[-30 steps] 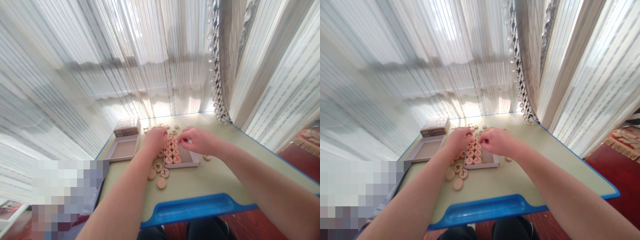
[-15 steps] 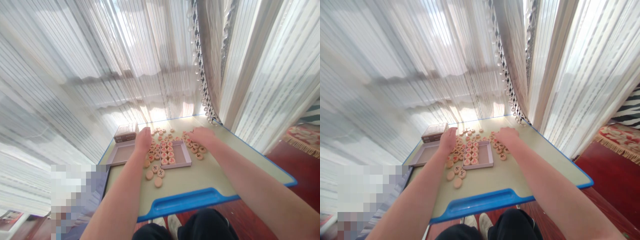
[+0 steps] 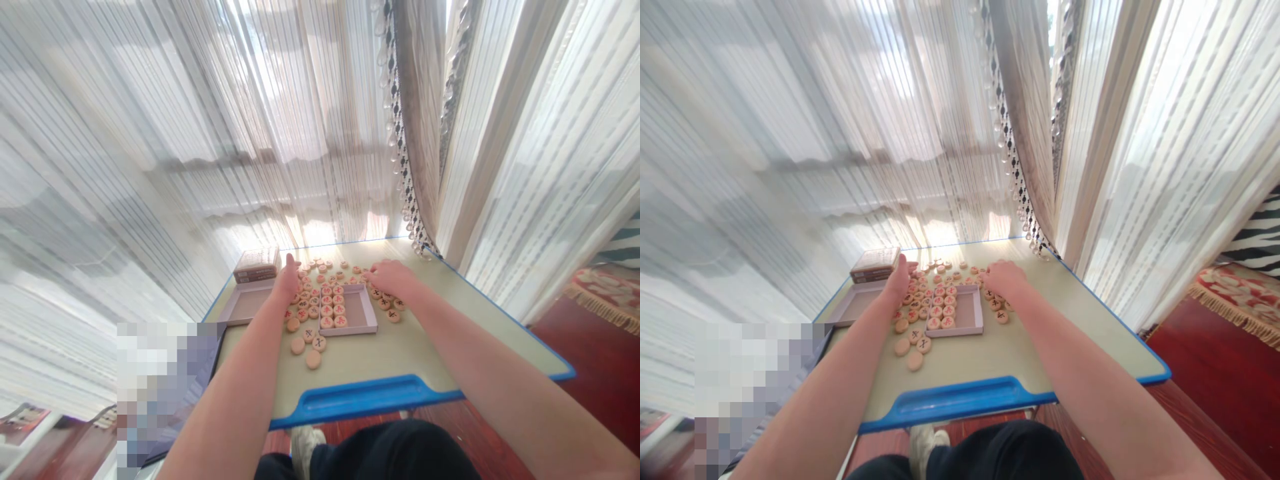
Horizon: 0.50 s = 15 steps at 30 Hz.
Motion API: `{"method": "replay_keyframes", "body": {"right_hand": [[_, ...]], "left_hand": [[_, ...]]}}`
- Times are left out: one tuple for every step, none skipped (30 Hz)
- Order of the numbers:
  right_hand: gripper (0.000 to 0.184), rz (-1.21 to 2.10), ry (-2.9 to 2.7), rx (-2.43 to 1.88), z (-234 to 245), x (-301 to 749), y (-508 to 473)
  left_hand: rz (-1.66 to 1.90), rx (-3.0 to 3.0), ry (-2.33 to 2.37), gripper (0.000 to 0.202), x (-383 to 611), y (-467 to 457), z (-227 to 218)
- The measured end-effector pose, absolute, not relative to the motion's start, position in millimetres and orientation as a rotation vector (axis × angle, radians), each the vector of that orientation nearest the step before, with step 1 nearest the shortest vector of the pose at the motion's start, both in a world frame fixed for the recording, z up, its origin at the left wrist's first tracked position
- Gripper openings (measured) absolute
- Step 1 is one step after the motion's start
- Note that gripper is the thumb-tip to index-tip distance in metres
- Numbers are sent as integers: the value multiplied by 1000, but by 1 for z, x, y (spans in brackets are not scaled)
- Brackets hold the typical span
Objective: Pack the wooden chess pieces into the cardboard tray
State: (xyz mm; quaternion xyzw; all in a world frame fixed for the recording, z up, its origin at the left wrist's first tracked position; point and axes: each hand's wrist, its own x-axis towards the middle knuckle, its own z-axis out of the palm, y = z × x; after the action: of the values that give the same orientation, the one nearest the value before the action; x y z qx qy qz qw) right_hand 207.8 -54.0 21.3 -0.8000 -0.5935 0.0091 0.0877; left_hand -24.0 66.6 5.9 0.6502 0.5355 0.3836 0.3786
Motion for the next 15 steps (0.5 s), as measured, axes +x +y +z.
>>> {"method": "replay_keyframes", "body": {"right_hand": [[46, -2, -1773, -2362, 21, 207, -54], [45, -33, -1777, -2342, 21, 207, -54], [45, -60, -1787, -2314, 21, 206, -54], [45, -78, -1810, -2273, 20, 206, -54], [45, -85, -1845, -2224, 19, 206, -53], [45, -83, -1889, -2172, 18, 205, -52], [45, -70, -1939, -2120, 16, 204, -51], [45, -44, -1986, -2073, 14, 204, -50], [46, 1, -2021, -2034, 12, 203, -49], [47, 63, -2036, -2005, 10, 203, -48], [48, 134, -2038, -1979, 8, 203, -47], [48, 201, -2031, -1953, 7, 203, -46], [49, 255, -2018, -1933, 6, 203, -45], [49, 286, -2005, -1920, 5, 203, -45], [48, 296, -1994, -1912, 5, 203, -45]], "left_hand": [[1037, 1583, 1332, 78, -25, 67, 8], [1091, 1507, 1301, 74, -27, 68, 11], [1134, 1441, 1274, 71, -29, 68, 14], [1167, 1388, 1251, 69, -31, 68, 18], [1188, 1348, 1229, 68, -33, 67, 22], [1197, 1321, 1208, 68, -34, 67, 25], [1195, 1307, 1195, 68, -35, 66, 27], [1187, 1307, 1191, 69, -35, 66, 28], [1177, 1325, 1192, 71, -35, 66, 28], [1165, 1364, 1196, 73, -35, 65, 27], [1151, 1421, 1203, 76, -34, 65, 25], [1132, 1495, 1217, 78, -33, 64, 22], [1103, 1585, 1243, 80, -33, 63, 19], [1083, 1692, 1291, 80, -32, 62, 16], [1054, 1809, 1346, 79, -32, 61, 13]]}}
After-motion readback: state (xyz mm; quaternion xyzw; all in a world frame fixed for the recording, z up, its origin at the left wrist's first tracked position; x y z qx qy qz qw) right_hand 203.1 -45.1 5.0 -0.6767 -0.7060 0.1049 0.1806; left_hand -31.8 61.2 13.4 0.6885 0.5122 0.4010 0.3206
